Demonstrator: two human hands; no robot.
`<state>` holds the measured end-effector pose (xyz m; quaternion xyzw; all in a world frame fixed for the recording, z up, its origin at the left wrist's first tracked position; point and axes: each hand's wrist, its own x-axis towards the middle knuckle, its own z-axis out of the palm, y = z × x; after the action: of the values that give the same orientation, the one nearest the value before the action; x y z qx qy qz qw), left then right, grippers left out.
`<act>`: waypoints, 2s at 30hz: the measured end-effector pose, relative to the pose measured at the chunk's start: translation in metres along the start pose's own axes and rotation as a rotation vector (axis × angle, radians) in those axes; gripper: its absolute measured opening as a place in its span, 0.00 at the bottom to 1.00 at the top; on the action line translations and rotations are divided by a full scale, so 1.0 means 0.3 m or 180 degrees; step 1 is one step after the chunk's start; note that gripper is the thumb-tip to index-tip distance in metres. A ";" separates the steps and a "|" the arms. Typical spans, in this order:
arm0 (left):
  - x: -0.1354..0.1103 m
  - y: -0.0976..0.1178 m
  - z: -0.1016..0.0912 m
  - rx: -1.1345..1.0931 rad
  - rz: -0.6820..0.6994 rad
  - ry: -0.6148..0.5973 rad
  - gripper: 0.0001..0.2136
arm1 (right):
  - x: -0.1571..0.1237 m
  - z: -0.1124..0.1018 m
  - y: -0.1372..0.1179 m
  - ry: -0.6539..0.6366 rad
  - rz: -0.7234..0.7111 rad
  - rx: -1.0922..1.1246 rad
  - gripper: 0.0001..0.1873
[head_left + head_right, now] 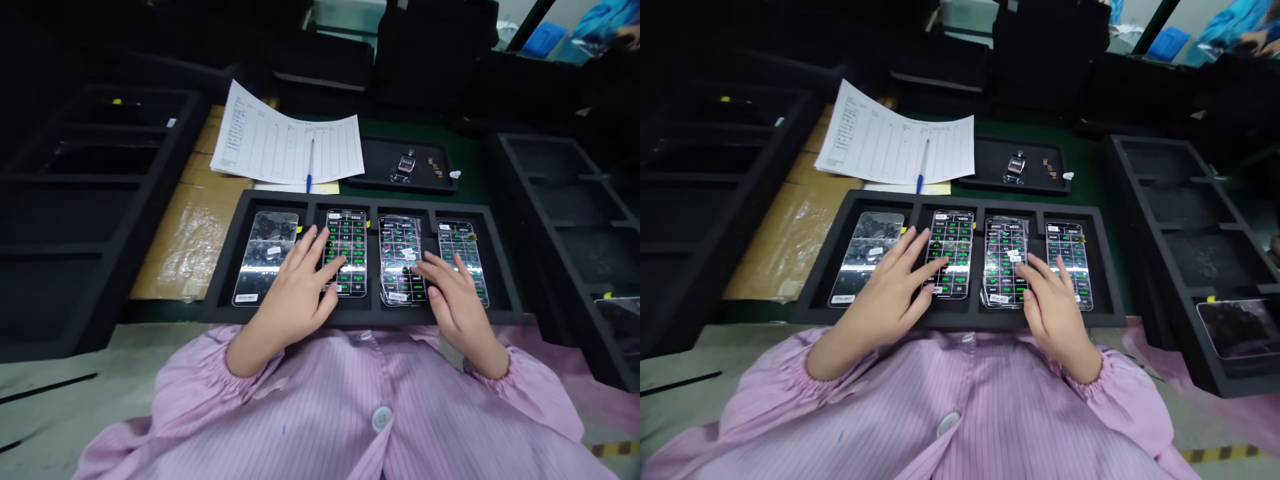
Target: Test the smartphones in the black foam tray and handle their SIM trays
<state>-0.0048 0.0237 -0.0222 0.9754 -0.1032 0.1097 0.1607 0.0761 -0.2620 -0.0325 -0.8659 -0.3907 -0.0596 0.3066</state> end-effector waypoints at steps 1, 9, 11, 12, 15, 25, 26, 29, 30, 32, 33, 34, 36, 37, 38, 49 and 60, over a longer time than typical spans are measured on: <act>0.001 -0.001 0.003 0.0019 -0.0116 0.0020 0.21 | -0.004 -0.003 0.002 0.0171 0.0117 -0.0087 0.20; -0.027 -0.011 0.005 -0.0253 -0.0421 0.0423 0.23 | -0.058 -0.048 0.104 0.0805 0.0887 -0.0861 0.20; -0.033 -0.010 0.003 -0.0280 -0.0385 0.0585 0.22 | -0.056 -0.046 0.115 0.0776 0.1035 -0.0891 0.23; -0.036 -0.008 0.001 -0.0289 -0.0363 0.0683 0.22 | -0.054 -0.043 0.112 0.0820 0.1034 -0.0857 0.24; -0.048 0.003 -0.002 -0.0302 -0.0244 0.1030 0.20 | -0.050 -0.030 0.073 0.0893 0.0728 -0.0509 0.24; -0.118 0.022 -0.010 -0.0168 -0.0181 0.1439 0.16 | -0.035 0.028 -0.027 0.0984 0.0287 -0.0095 0.12; -0.123 0.019 -0.011 -0.0148 -0.0233 0.1463 0.16 | -0.033 0.028 -0.026 0.0984 0.0320 -0.0118 0.11; -0.130 0.012 -0.010 -0.0185 -0.0251 0.1472 0.17 | -0.027 0.028 -0.032 0.0792 0.0223 0.0007 0.12; -0.131 0.012 -0.010 -0.0209 -0.0217 0.1444 0.17 | -0.025 0.029 -0.037 0.0673 0.0142 0.0079 0.12; -0.130 0.014 -0.008 -0.0242 -0.0129 0.1365 0.16 | -0.021 0.034 -0.051 0.0421 -0.0022 0.0173 0.14; -0.128 0.016 -0.007 -0.0251 -0.0088 0.1327 0.15 | -0.019 0.038 -0.058 0.0324 -0.0079 0.0190 0.14; -0.127 0.018 -0.005 -0.0255 -0.0064 0.1299 0.15 | -0.017 0.042 -0.063 0.0262 -0.0118 0.0195 0.15; -0.125 0.021 -0.003 -0.0256 -0.0037 0.1276 0.14 | -0.014 0.050 -0.069 0.0227 -0.0137 0.0190 0.15; -0.124 0.022 -0.001 -0.0250 -0.0039 0.1273 0.13 | -0.014 0.052 -0.070 0.0224 -0.0121 0.0183 0.15; -0.124 0.023 0.000 -0.0235 -0.0045 0.1269 0.13 | -0.013 0.053 -0.070 0.0211 -0.0106 0.0172 0.15; -0.118 0.033 0.006 0.0073 -0.0162 0.0700 0.17 | -0.012 0.042 -0.068 -0.0120 -0.0254 0.0163 0.20; -0.096 -0.008 0.009 -0.0047 -0.0180 0.0640 0.29 | -0.110 -0.064 0.056 0.1621 0.0476 -0.0262 0.09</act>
<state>-0.0313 0.0298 -0.0326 0.9608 -0.0598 0.2017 0.1805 0.0680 -0.3027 -0.0365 -0.8612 -0.2332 -0.2686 0.3631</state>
